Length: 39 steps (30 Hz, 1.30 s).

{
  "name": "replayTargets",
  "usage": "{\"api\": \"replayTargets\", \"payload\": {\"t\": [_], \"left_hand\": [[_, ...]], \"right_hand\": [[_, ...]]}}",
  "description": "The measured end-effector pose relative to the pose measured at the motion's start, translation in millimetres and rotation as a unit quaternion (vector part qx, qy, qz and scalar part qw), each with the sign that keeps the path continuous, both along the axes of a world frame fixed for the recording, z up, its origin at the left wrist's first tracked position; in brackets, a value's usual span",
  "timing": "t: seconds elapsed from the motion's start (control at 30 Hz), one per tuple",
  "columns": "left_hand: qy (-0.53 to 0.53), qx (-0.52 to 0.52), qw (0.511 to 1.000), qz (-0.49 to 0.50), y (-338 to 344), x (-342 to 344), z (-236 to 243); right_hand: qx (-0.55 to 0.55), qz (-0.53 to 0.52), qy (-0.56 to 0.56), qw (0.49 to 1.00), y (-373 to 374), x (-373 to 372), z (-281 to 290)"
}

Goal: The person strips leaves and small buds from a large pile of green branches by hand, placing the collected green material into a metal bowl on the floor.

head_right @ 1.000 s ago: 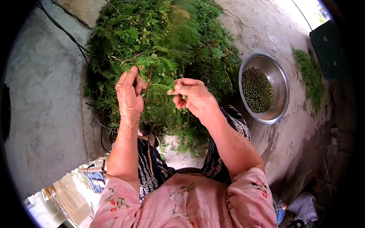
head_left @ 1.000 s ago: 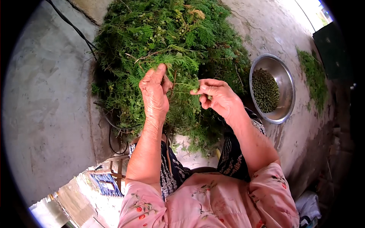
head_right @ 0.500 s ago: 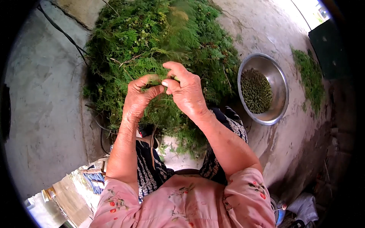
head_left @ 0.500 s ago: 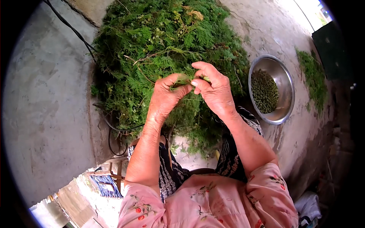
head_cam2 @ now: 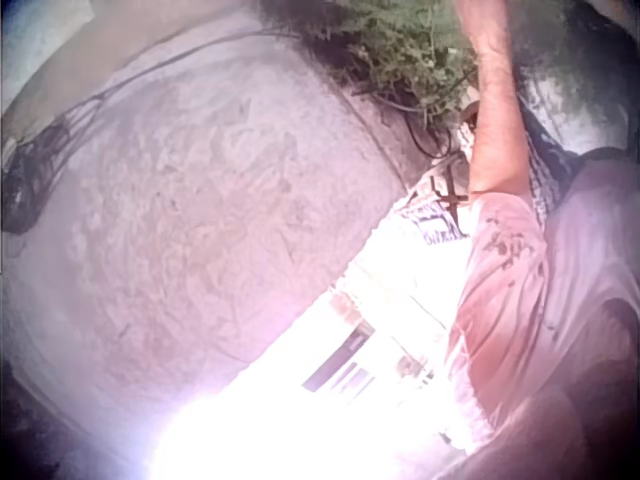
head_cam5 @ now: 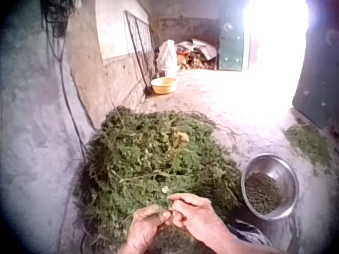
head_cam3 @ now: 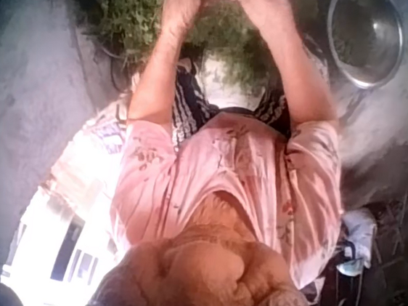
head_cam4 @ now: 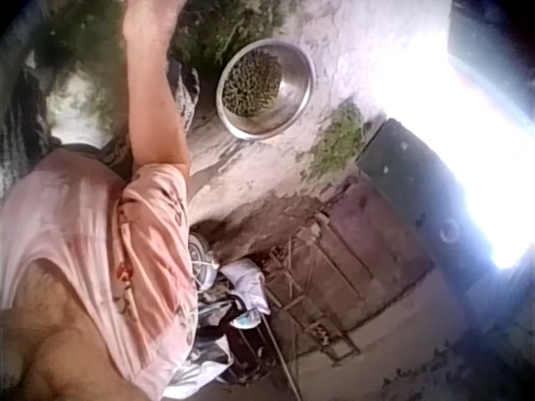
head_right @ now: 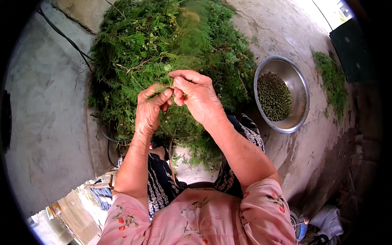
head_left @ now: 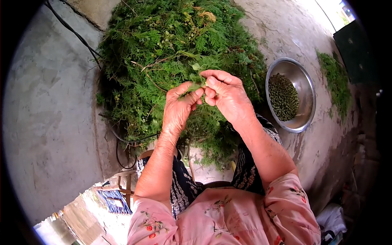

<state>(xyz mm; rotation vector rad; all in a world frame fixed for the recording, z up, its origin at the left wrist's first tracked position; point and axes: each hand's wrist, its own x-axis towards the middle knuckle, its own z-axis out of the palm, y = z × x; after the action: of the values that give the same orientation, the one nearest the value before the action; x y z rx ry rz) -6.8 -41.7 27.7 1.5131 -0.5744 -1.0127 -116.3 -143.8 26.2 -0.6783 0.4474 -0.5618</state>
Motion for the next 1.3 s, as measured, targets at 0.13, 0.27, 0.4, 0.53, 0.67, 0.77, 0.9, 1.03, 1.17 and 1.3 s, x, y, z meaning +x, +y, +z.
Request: {"api": "replayTargets", "payload": {"t": [0.13,0.27,0.4,0.53,0.67,0.77,0.9,1.03,1.17,1.3], "left_hand": [[0.024,-0.018,0.999,0.034,6,-5,-3],[0.015,-0.032,0.999,0.012,7,-8,-10],[-0.074,-0.014,0.997,-0.029,6,-10,-15],[-0.209,-0.059,0.973,-0.075,6,-11,-17],[-0.218,-0.044,0.973,-0.068,9,-10,-17],[-0.232,-0.069,0.97,0.037,3,-11,-21],[-0.082,-0.013,0.984,0.155,3,-4,-21],[0.071,0.023,0.993,0.095,2,1,-17],[0.092,0.033,0.995,0.037,-5,-3,-21],[0.151,0.006,0.978,0.143,0,3,-26]], "right_hand": [[0.03,-0.06,-0.037,0.997,-28,-10,7],[-0.003,-0.117,0.001,0.993,-56,-14,8],[-0.219,-0.038,0.169,0.96,-62,-5,6],[-0.45,0.035,0.32,0.833,-51,12,3],[-0.592,0.078,0.399,0.695,-48,14,-3],[-0.566,0.027,0.3,0.767,-47,13,-7],[-0.584,0.018,0.217,0.782,-34,15,-5],[-0.34,0.063,0.179,0.921,-21,15,4],[-0.194,0.071,0.081,0.975,-30,9,5],[-0.036,0.008,0.034,0.999,-49,2,-2]]}}
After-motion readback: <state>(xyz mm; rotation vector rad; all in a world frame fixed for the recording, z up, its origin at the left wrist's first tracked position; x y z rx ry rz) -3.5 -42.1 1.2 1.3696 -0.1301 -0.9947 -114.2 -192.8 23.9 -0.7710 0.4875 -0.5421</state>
